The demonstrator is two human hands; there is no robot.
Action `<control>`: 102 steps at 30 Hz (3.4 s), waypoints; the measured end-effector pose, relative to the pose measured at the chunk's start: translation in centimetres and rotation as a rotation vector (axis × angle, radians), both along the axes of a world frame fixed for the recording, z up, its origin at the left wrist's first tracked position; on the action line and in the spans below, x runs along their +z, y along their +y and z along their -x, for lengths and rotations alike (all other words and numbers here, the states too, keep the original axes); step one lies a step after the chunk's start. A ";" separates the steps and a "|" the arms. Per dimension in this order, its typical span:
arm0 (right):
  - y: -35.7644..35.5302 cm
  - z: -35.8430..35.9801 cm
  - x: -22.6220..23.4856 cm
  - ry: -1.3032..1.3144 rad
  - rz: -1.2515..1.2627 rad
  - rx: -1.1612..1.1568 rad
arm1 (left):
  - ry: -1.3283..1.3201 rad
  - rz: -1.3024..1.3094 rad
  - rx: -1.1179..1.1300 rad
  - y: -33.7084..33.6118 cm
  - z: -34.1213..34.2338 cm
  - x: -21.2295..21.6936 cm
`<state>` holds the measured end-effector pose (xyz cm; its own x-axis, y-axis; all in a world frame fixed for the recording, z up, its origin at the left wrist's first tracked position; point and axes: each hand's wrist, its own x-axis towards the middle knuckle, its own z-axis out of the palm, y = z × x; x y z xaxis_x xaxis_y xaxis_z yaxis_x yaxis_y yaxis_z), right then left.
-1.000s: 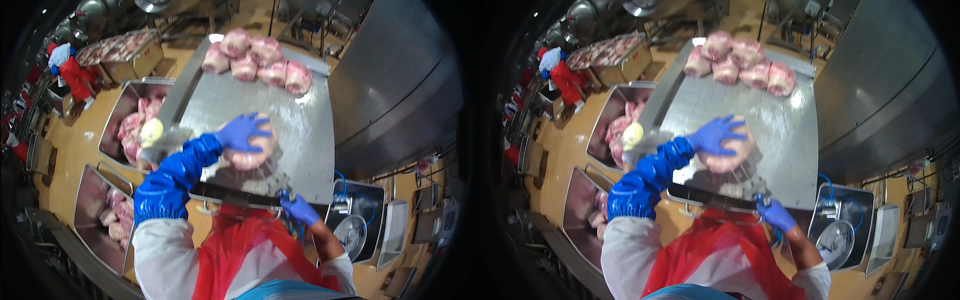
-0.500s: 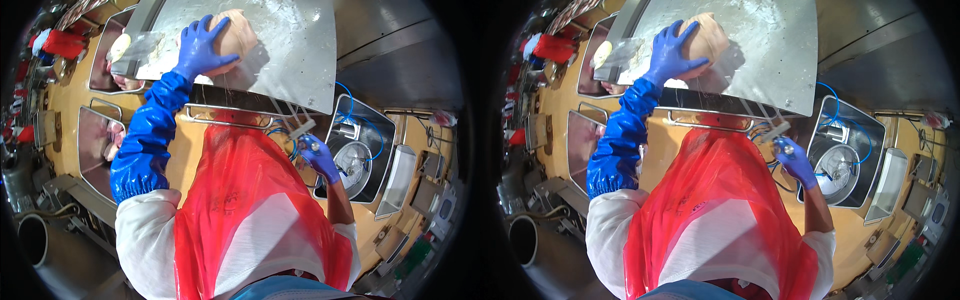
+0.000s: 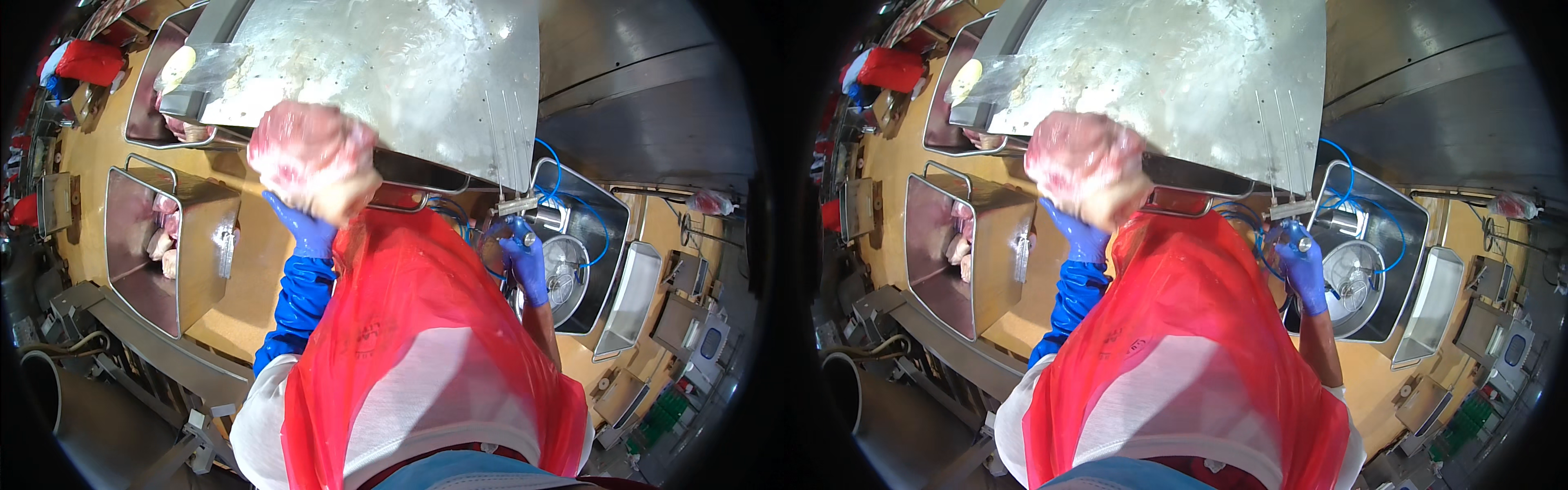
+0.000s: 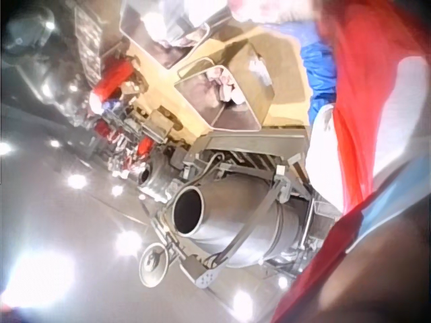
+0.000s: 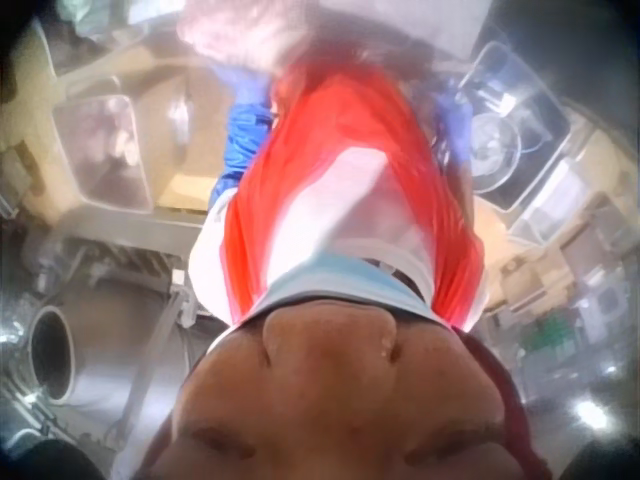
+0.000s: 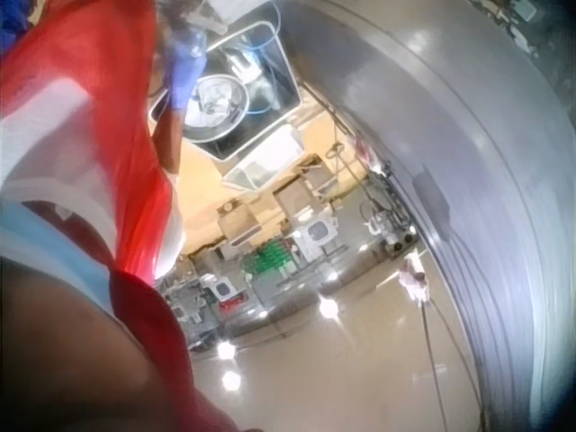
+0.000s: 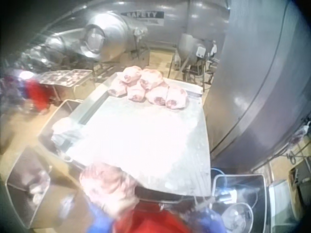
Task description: The person uses a handheld multi-pronged tenderizing tool to repeatedly pierce raw meat pieces on a stainless steel table. The person rotates each piece to cover different surfaces and places the tenderized pieces into a metal tray.
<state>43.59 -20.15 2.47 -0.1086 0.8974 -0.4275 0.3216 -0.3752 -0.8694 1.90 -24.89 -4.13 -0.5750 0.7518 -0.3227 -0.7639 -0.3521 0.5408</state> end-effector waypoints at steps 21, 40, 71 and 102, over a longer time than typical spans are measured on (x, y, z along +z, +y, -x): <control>0.4 13.3 1.9 -0.117 0.115 -0.147 | -0.117 0.531 -0.429 -0.5 7.4 -4.1; -1.2 10.3 -2.4 -0.206 0.072 -0.478 | 2.106 -0.364 -1.110 59.2 0.7 7.9; 3.4 11.7 7.3 -0.111 0.004 -0.426 | 2.144 0.260 -0.754 62.3 2.0 2.7; 15.5 16.1 3.8 -0.067 0.000 0.301 | 1.678 0.714 -0.551 44.8 13.9 3.8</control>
